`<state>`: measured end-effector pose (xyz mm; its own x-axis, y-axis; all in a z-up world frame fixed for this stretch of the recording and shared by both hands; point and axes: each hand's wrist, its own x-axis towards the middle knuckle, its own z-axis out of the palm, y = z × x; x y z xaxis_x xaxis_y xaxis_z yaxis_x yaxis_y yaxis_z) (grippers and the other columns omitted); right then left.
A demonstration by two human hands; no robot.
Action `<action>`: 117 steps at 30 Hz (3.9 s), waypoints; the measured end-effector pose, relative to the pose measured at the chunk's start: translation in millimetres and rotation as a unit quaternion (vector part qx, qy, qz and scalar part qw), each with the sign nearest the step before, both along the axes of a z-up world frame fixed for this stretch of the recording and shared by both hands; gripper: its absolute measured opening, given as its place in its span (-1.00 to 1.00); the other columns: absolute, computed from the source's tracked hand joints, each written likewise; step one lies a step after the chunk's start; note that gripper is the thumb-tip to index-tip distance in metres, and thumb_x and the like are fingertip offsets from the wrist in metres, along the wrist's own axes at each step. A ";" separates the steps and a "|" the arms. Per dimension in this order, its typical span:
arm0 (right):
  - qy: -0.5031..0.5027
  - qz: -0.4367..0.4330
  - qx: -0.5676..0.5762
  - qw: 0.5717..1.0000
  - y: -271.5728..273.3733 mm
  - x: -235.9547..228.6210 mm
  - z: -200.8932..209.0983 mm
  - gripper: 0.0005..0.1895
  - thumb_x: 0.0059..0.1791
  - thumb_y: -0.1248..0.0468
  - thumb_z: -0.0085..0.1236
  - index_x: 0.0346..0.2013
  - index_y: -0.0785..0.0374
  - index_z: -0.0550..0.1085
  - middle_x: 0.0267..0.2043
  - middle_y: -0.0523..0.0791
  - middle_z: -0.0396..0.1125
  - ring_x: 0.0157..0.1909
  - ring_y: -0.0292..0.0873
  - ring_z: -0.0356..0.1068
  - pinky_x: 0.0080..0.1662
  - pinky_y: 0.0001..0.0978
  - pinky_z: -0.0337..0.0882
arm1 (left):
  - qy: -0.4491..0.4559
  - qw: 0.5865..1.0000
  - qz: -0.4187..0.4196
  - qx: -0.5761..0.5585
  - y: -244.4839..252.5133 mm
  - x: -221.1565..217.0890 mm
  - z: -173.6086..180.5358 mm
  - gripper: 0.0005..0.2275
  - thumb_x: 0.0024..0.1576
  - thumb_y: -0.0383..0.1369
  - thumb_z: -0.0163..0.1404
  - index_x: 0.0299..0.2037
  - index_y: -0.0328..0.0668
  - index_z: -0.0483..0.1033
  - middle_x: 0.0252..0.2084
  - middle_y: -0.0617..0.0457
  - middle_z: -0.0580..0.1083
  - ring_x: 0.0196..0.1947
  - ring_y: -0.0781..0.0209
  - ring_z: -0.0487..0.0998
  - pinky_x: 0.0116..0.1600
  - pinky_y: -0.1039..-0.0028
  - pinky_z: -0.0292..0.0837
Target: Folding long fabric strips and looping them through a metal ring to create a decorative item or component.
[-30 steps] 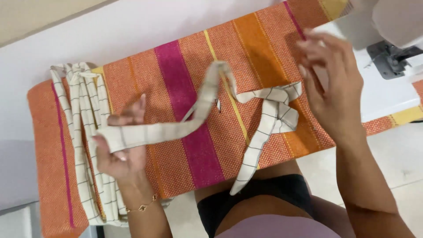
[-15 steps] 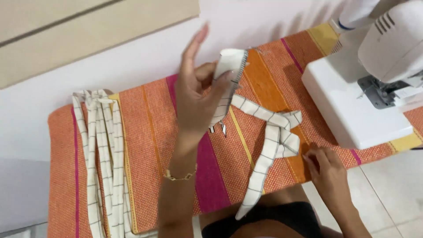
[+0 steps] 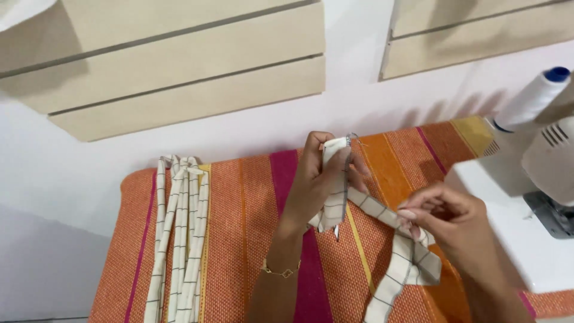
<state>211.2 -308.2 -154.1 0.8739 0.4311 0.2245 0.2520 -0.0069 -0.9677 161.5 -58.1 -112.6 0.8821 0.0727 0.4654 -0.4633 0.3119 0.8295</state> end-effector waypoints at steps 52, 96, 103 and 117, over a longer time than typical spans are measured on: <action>-0.007 0.143 0.225 0.964 121.5 36.9 34.4 -0.87 -0.02 0.58 0.30 -0.26 0.36 0.56 -0.35 -0.03 0.47 -0.32 -0.16 0.64 -0.19 -0.40 0.82 | -0.013 0.966 0.221 -0.136 5.6 -6.2 -2.4 -0.69 0.25 -0.64 0.18 0.12 -0.29 0.37 -0.10 -0.18 0.67 -0.03 -0.12 0.75 0.08 0.25 0.74; -0.174 -0.005 0.149 0.974 111.3 31.1 46.0 -0.86 0.04 0.55 0.29 -0.19 0.40 0.47 -0.36 0.00 0.48 -0.35 -0.20 0.61 -0.24 -0.54 0.67 | -0.126 0.833 0.428 0.326 2.1 -14.6 0.7 -0.68 0.14 -0.76 0.14 0.09 -0.37 0.55 0.00 -0.10 0.63 0.05 -0.01 0.69 0.14 0.34 0.79; -0.031 0.115 0.303 0.945 117.5 64.6 16.8 -0.85 0.03 0.51 0.28 -0.19 0.27 0.50 -0.21 -0.05 0.50 -0.19 -0.19 0.58 -0.08 -0.43 0.68 | 0.036 0.997 0.005 0.064 17.7 -6.5 -19.1 -0.10 -0.02 0.45 0.24 0.29 -0.11 0.41 0.22 0.11 0.49 0.17 0.26 0.53 0.28 0.40 0.47; -0.042 0.268 0.228 0.935 112.6 73.3 27.6 -0.78 -0.03 0.42 0.36 -0.08 0.24 0.67 -0.01 0.03 0.61 0.11 -0.02 0.59 0.19 -0.21 0.65 | 0.042 0.995 0.086 0.031 8.1 -4.5 -11.1 -0.83 0.41 -0.19 0.04 -0.16 -0.02 0.59 -0.42 0.31 0.37 -0.47 0.46 0.22 -0.35 0.58 0.09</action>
